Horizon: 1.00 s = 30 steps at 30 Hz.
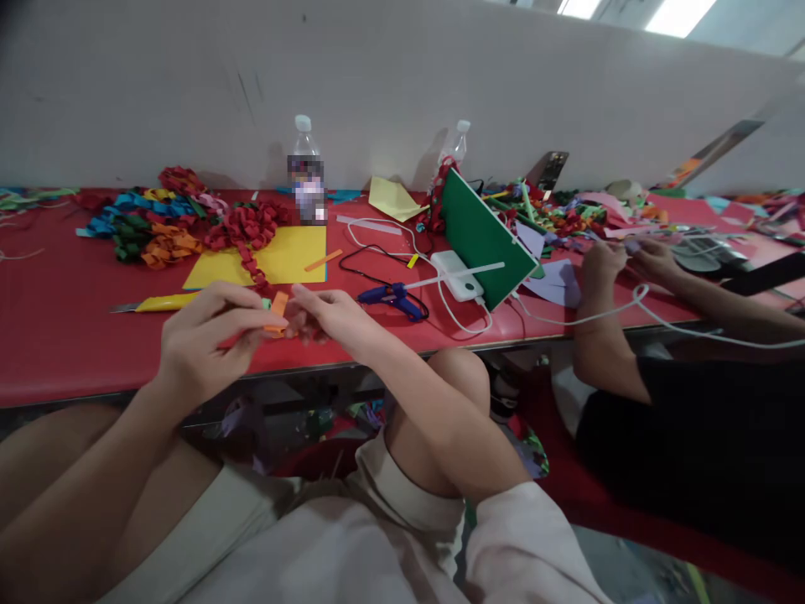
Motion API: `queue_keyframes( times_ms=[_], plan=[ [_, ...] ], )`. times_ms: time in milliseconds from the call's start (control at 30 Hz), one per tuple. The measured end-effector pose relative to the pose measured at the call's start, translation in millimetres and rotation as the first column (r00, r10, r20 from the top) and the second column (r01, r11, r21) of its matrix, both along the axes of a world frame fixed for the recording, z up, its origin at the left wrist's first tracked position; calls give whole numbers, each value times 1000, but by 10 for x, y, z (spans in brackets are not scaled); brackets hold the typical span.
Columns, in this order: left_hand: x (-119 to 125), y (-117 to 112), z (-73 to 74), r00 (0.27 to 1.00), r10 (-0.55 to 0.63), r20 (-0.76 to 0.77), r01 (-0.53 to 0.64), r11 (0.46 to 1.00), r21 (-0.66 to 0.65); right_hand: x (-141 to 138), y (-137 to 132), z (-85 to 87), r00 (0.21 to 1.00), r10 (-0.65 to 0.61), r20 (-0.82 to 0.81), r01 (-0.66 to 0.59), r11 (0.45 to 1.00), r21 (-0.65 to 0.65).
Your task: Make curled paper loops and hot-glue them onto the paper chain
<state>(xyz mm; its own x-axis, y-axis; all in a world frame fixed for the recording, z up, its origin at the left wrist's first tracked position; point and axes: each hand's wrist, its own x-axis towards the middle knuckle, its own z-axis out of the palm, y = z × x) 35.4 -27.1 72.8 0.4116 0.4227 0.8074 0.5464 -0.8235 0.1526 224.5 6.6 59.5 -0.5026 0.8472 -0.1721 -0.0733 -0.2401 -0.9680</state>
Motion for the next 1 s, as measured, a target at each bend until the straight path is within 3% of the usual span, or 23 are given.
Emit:
queue_keyframes(
  times_ms=[67, 167, 367, 500, 667, 767, 933, 1000],
  plan=[
    [28, -55, -11, 989, -79, -127, 78, 997, -11, -14, -10, 7, 988, -60, -142, 56, 998, -31],
    [49, -101, -39, 945, -168, -281, 162, 986, -46, -9, -33, 9, 968, -47, -247, 23, 995, -98],
    [17, -81, -99, 920, -156, -360, 175, 984, 21, 24, -51, 21, 951, -119, -286, 62, 978, -201],
    [25, -108, -103, 910, -103, -401, 133, 990, 47, 18, -54, 0, 958, -125, -258, 65, 971, -229],
    [63, -146, -120, 873, -124, -471, 126, 992, -27, 66, -31, -79, 970, -4, -242, -27, 992, -126],
    [53, -102, -161, 866, -136, -481, 102, 990, -97, 133, 7, -79, 954, -77, -290, 40, 990, -132],
    [-49, 37, -213, 859, 16, -512, -24, 1000, -9, 220, 26, 15, 915, -171, -365, 94, 971, -219],
    [-100, 89, -226, 842, 20, -539, -55, 997, -48, 238, 3, 38, 896, -165, -411, 92, 977, -191]
  ],
)
